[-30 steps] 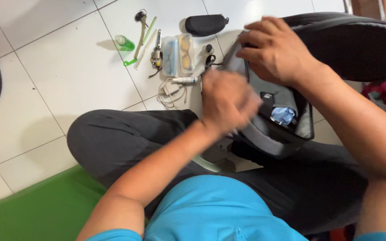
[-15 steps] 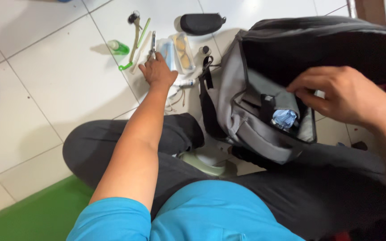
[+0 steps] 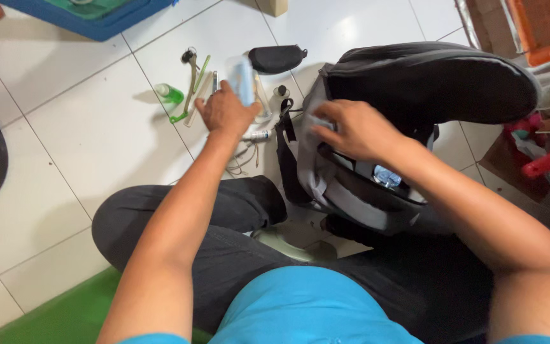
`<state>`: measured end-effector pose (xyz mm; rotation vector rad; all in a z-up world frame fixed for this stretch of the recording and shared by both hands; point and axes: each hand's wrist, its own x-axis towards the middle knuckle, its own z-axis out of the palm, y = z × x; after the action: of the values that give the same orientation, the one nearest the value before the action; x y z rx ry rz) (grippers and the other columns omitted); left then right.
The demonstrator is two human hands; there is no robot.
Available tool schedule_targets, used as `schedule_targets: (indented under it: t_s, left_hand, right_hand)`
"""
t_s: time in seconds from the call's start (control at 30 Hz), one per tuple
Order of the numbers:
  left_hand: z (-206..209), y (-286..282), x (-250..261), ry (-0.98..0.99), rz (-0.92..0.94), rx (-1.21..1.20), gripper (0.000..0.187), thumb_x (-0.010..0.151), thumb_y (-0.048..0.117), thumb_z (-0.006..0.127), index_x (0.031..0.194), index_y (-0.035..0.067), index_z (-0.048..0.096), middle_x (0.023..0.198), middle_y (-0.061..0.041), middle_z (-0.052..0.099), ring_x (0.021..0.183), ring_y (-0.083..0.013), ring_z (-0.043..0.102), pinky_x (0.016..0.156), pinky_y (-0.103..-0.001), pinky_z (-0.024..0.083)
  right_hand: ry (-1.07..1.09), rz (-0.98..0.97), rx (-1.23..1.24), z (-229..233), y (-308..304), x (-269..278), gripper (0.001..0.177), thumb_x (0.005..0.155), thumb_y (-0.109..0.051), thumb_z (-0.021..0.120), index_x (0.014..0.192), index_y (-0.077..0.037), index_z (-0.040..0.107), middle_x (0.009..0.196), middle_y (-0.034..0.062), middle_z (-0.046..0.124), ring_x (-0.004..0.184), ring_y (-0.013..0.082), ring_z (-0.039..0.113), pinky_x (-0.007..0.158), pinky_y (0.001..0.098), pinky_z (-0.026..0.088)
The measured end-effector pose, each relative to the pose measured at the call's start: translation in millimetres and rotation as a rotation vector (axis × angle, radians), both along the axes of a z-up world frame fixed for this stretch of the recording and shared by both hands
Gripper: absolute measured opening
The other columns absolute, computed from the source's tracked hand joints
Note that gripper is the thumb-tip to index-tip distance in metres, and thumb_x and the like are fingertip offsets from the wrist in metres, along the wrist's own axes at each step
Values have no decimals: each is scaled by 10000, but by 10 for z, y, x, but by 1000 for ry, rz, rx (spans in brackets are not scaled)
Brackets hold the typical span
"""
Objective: The person sits on a small stool and packs a gray backpack with daily essentials. They place a water bottle, a plastic container, a small bottle, a black pouch, a charger cable, a green bottle, a comb, a straw, a keychain, and a cap into the bag.
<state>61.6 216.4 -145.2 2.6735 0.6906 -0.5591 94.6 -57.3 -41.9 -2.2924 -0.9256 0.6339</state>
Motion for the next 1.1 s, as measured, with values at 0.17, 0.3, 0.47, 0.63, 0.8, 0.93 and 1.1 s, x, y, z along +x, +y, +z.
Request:
schedule_targets:
  t_s: [0.17, 0.3, 0.47, 0.63, 0.8, 0.93, 1.1]
  left_hand:
    - [578, -793, -129, -432, -142, -62, 824, 745, 395, 807, 1386, 26, 445, 1141, -150, 728, 1107, -313, 681, 1112, -588, 291]
    - [787, -1087, -191, -503, -272, -237, 1018, 666, 485, 829, 1452, 6, 394, 1143, -170, 712, 1072, -324, 678, 1038, -550, 360]
    - [586, -868, -90, -333, -261, -376, 830, 872, 727, 634, 1338, 41, 607, 1077, -131, 735, 1015, -266, 710, 949, -471, 498]
    - [332, -588, 2, -496, -177, -283, 518, 914, 540, 677, 1157, 85, 717, 1052, -88, 757, 1015, -276, 713, 875, -436, 522]
    - [449, -1223, -204, -621, -624, -690, 529, 833, 550, 755, 1109, 99, 759, 1168, -103, 756, 1104, -295, 689, 1013, -459, 494]
    - [633, -1779, -248, -266, -1050, -436, 1144, 608, 805, 833, 1422, 70, 506, 1456, -280, 493, 1334, -455, 487, 1108, -609, 312]
    - [693, -2007, -370, 209, -1138, -378, 1277, 607, 705, 844, 1610, 185, 251, 1534, -264, 421, 1325, -421, 517, 1091, -589, 368]
  right_hand:
    - [803, -460, 413, -437, 467, 26, 563, 1020, -346, 653, 1439, -33, 446, 1199, 171, 635, 1031, 254, 650, 820, 408, 563]
    - [996, -533, 805, -594, 205, 107, 537, 956, -250, 719, 1396, -30, 505, 1229, 112, 681, 1092, 220, 694, 946, 402, 586]
    - [1101, -560, 186, -475, -833, 242, 677, 852, -292, 739, 1423, 14, 541, 1203, 179, 637, 1107, 287, 639, 910, 451, 550]
    - [847, -548, -209, -276, -1438, 390, 851, 747, -335, 770, 1530, -133, 505, 1379, 199, 643, 1208, 308, 619, 940, 435, 518]
    - [662, -464, -211, -383, -1554, 506, 811, 822, -295, 730, 1569, -226, 421, 1457, 143, 596, 1267, 268, 579, 971, 402, 484]
    - [404, -203, -110, -519, -1504, 660, 709, 886, -172, 721, 1551, -168, 475, 1549, 125, 495, 1380, 266, 444, 1088, 394, 377]
    - [636, -500, -210, -529, -1759, 1040, 697, 861, -102, 683, 1533, -191, 525, 1417, 110, 611, 1257, 274, 568, 1038, 416, 465]
